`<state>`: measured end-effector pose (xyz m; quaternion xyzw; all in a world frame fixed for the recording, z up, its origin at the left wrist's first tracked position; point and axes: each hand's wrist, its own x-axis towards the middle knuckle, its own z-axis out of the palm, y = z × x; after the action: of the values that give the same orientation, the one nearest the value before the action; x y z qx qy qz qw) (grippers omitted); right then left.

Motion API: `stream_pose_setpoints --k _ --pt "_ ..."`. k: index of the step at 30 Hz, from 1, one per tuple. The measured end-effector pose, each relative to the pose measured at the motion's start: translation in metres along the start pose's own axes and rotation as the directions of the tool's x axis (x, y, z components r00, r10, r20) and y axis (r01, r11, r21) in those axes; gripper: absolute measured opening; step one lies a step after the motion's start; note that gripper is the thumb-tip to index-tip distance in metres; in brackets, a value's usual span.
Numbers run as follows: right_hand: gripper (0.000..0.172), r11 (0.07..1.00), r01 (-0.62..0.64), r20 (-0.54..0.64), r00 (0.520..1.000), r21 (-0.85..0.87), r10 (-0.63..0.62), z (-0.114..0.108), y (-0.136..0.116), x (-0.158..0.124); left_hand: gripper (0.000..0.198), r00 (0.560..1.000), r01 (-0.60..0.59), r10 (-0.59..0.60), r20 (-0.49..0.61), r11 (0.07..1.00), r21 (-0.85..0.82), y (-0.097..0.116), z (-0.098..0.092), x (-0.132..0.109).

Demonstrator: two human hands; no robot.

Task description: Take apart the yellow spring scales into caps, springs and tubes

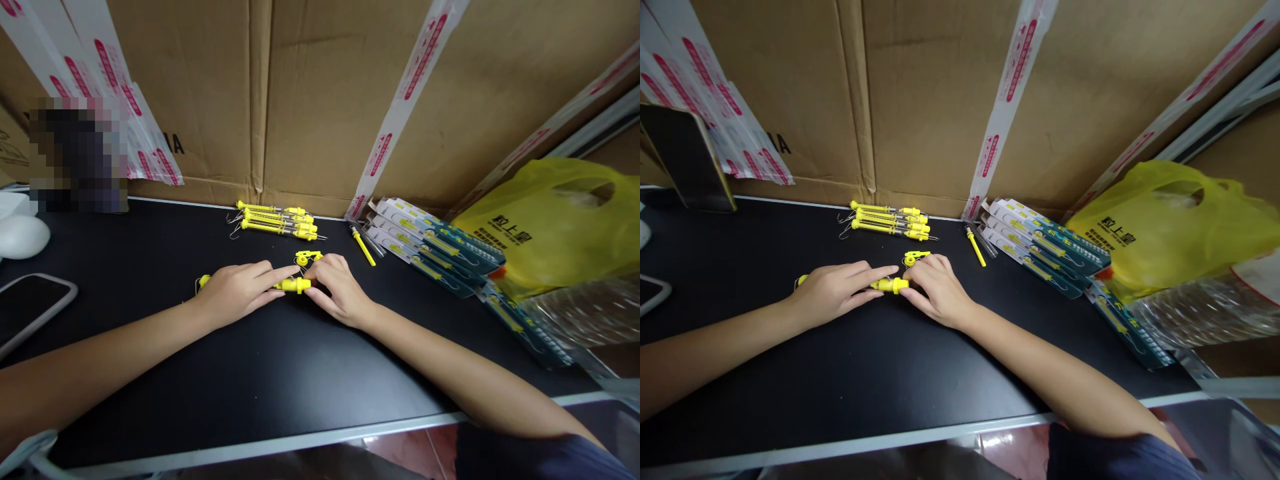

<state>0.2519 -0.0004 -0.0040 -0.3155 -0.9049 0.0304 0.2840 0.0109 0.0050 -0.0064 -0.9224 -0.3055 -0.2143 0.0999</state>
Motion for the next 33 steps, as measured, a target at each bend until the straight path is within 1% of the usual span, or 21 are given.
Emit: stream_pose_setpoints --k 2,4,8,10,12,14,16,21,23,26,28,30,32,33 --pt "0.021 1.000 -0.002 0.037 0.999 -0.008 0.002 0.0001 -0.0002 0.0003 0.042 1.000 -0.028 0.028 -0.002 1.000 0.013 0.0006 -0.0007 -0.0003" --pt "0.023 1.000 -0.003 0.047 0.999 -0.006 0.003 0.0010 0.0002 0.0003 0.041 0.999 -0.042 0.042 0.001 0.999 0.020 0.0014 -0.0012 -0.0005" --pt "0.011 0.999 0.028 -0.025 0.999 0.020 -0.027 0.0032 0.0018 -0.0003 0.043 1.000 0.014 -0.015 0.018 1.000 0.024 0.0021 -0.0015 -0.0004" --pt "0.009 0.998 0.054 -0.057 0.997 0.029 -0.052 0.0035 0.0023 -0.0007 0.043 0.999 0.032 -0.032 0.020 0.999 0.018 0.0017 -0.0015 -0.0002" --pt "0.014 0.998 0.053 -0.064 0.997 0.039 -0.050 0.0029 0.0021 -0.0009 0.043 1.000 0.026 -0.026 0.012 1.000 0.008 0.0011 -0.0014 -0.0002" --pt "0.022 0.998 0.034 -0.059 0.998 0.046 -0.031 0.0017 0.0013 -0.0010 0.043 1.000 0.021 -0.020 0.006 1.000 -0.005 0.0007 -0.0013 -0.0003" --pt "0.026 0.999 0.011 -0.046 0.999 0.038 -0.009 0.0004 0.0005 -0.0009 0.043 1.000 0.015 -0.014 0.005 1.000 -0.011 0.0007 -0.0012 -0.0003" --pt "0.022 0.999 -0.033 0.018 0.999 -0.034 0.033 0.0000 -0.0002 -0.0010 0.042 1.000 -0.003 0.003 0.016 1.000 0.013 0.0011 -0.0010 0.0003" --pt "0.014 0.999 -0.024 0.000 1.000 -0.036 0.024 0.0013 0.0000 -0.0014 0.042 0.999 0.020 -0.020 0.028 1.000 0.005 0.0009 -0.0009 0.0004" --pt "0.004 0.999 0.020 -0.050 0.999 -0.031 -0.021 0.0035 0.0000 -0.0020 0.043 0.998 0.052 -0.051 0.025 0.999 -0.004 0.0007 -0.0009 0.0005" --pt "0.008 0.998 0.044 -0.070 0.996 -0.035 -0.046 0.0041 -0.0007 -0.0020 0.043 0.999 0.045 -0.045 0.020 0.999 -0.009 0.0010 -0.0010 0.0006" --pt "0.015 0.999 0.040 -0.079 0.996 -0.030 -0.042 0.0035 -0.0017 -0.0015 0.043 0.999 0.039 -0.038 0.021 0.999 -0.013 0.0014 -0.0012 0.0007" --pt "0.022 1.000 0.022 -0.056 0.998 -0.014 -0.023 0.0016 -0.0028 -0.0008 0.043 0.999 0.039 -0.039 0.024 0.999 -0.010 0.0018 -0.0014 0.0006" --pt "0.023 1.000 0.014 -0.033 0.999 -0.009 -0.014 0.0005 -0.0033 -0.0004 0.043 0.999 0.037 -0.037 0.025 0.999 -0.007 0.0019 -0.0015 0.0004"
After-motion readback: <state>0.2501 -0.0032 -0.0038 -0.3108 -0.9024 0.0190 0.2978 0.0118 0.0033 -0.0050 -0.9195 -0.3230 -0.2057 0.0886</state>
